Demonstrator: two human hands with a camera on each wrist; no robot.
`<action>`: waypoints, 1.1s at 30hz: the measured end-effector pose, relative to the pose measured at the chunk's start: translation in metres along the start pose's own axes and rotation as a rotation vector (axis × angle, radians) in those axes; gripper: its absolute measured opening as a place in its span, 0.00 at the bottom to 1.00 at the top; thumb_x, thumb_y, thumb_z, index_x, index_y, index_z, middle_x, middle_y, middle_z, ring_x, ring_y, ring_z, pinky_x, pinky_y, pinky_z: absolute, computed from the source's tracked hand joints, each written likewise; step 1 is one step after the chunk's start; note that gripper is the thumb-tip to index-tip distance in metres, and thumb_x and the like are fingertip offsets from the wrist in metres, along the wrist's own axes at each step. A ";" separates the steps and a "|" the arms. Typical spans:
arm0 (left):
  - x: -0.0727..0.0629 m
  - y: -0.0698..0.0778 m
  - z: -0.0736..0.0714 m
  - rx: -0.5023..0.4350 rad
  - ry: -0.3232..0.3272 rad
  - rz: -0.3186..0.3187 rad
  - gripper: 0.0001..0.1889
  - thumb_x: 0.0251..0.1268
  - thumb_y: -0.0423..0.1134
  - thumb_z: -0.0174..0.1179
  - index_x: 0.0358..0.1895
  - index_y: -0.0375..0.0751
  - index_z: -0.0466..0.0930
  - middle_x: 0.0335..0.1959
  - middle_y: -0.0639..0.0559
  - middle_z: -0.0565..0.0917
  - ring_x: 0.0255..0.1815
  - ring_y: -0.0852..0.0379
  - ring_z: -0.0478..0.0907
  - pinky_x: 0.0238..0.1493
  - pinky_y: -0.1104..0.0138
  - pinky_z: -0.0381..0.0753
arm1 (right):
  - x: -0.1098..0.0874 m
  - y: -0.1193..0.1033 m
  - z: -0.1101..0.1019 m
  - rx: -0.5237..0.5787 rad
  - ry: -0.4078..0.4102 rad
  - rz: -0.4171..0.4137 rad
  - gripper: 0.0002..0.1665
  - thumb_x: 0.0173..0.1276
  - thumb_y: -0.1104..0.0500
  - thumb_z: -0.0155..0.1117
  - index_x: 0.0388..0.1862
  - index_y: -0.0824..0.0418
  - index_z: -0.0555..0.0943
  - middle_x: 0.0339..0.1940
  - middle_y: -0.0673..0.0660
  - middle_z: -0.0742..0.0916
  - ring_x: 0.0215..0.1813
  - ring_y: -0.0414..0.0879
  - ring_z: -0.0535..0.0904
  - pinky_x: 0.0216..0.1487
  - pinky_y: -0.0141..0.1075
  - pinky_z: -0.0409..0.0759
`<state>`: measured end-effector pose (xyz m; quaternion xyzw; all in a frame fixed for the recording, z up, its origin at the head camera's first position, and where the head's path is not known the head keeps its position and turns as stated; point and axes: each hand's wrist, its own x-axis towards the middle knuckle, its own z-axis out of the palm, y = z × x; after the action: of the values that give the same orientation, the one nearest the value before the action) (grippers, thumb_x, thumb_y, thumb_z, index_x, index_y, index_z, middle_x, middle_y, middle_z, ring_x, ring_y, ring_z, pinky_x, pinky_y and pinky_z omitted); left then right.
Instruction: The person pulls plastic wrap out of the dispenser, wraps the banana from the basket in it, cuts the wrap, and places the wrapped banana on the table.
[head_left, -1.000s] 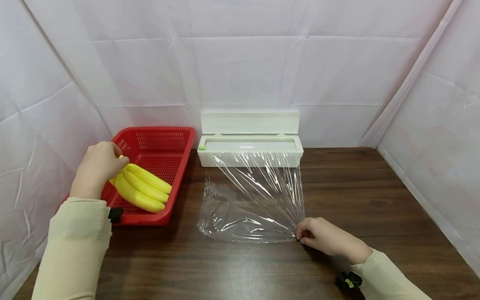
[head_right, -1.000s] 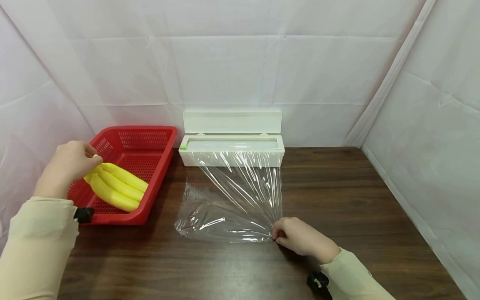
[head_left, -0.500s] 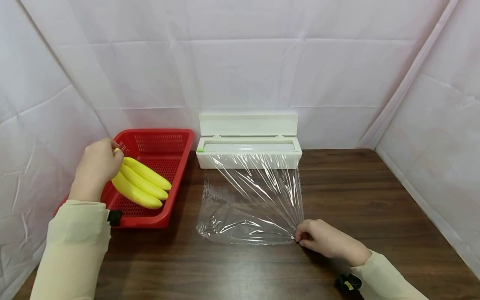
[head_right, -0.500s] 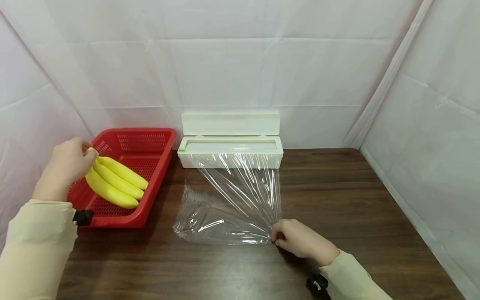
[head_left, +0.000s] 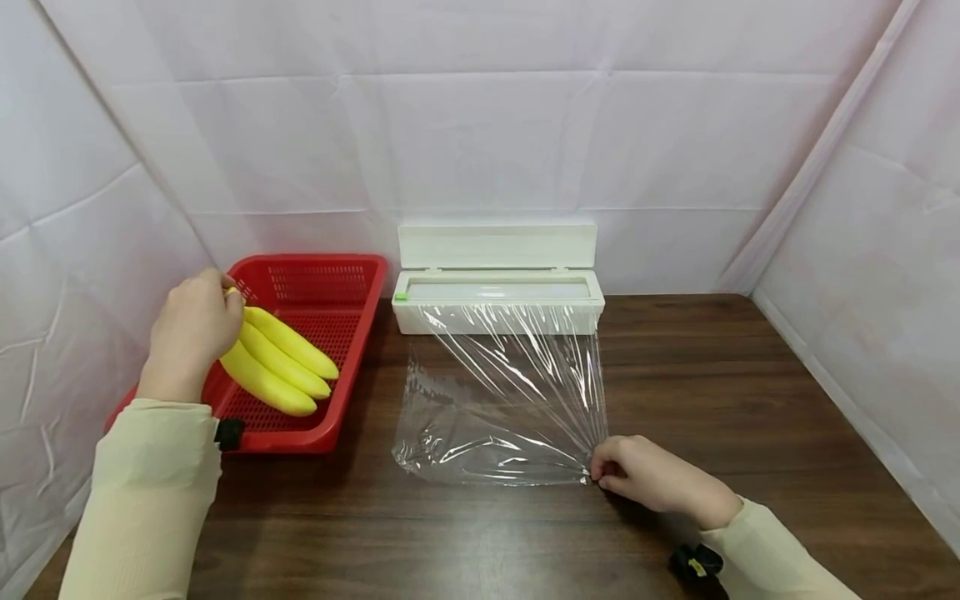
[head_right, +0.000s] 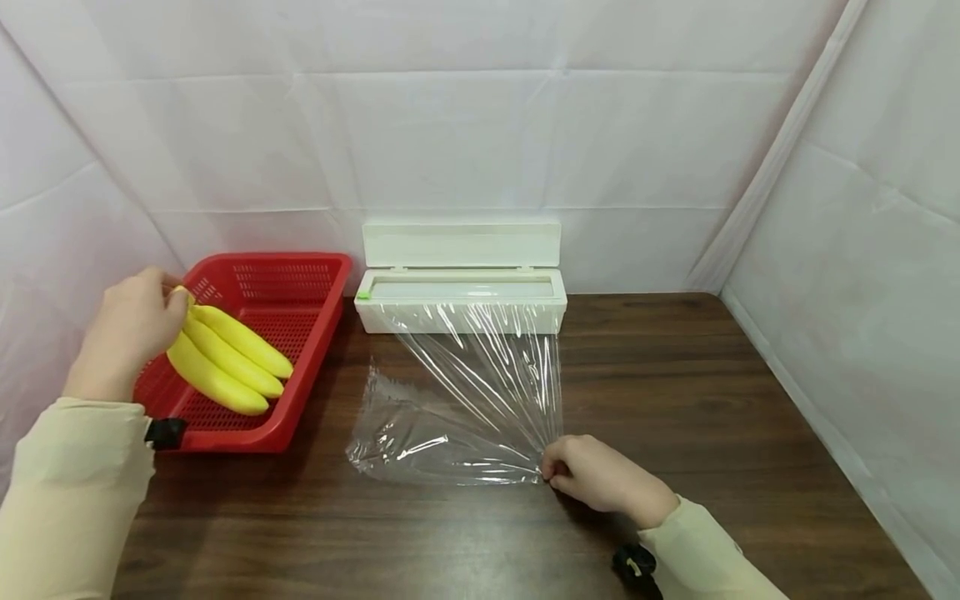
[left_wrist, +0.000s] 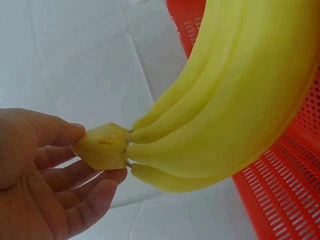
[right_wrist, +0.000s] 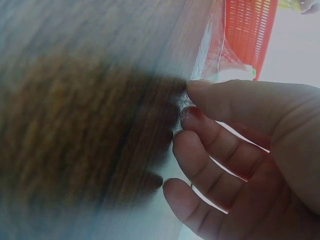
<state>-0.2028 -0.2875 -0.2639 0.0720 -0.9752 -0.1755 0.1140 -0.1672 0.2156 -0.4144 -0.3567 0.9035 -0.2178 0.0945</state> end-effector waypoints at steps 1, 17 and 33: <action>0.000 0.000 0.000 0.001 0.008 0.003 0.21 0.70 0.37 0.39 0.55 0.20 0.67 0.49 0.24 0.72 0.46 0.30 0.70 0.46 0.41 0.72 | 0.000 0.000 0.000 -0.002 0.002 -0.002 0.09 0.59 0.67 0.64 0.28 0.53 0.79 0.29 0.42 0.81 0.31 0.30 0.72 0.31 0.28 0.73; -0.001 0.010 0.000 -0.008 0.084 0.034 0.19 0.71 0.37 0.42 0.53 0.22 0.69 0.47 0.25 0.74 0.46 0.30 0.71 0.46 0.40 0.71 | 0.000 0.002 0.001 0.030 0.004 0.014 0.09 0.59 0.68 0.64 0.28 0.53 0.79 0.26 0.41 0.79 0.29 0.29 0.69 0.29 0.27 0.71; -0.002 0.013 -0.002 -0.026 0.215 0.058 0.19 0.71 0.36 0.41 0.52 0.24 0.73 0.48 0.25 0.75 0.47 0.27 0.71 0.45 0.39 0.70 | -0.002 0.000 0.002 0.015 0.015 0.000 0.09 0.59 0.67 0.64 0.28 0.53 0.79 0.27 0.41 0.79 0.29 0.29 0.69 0.29 0.26 0.71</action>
<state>-0.2014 -0.2758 -0.2580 0.0605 -0.9567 -0.1758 0.2238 -0.1652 0.2168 -0.4161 -0.3542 0.9027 -0.2270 0.0904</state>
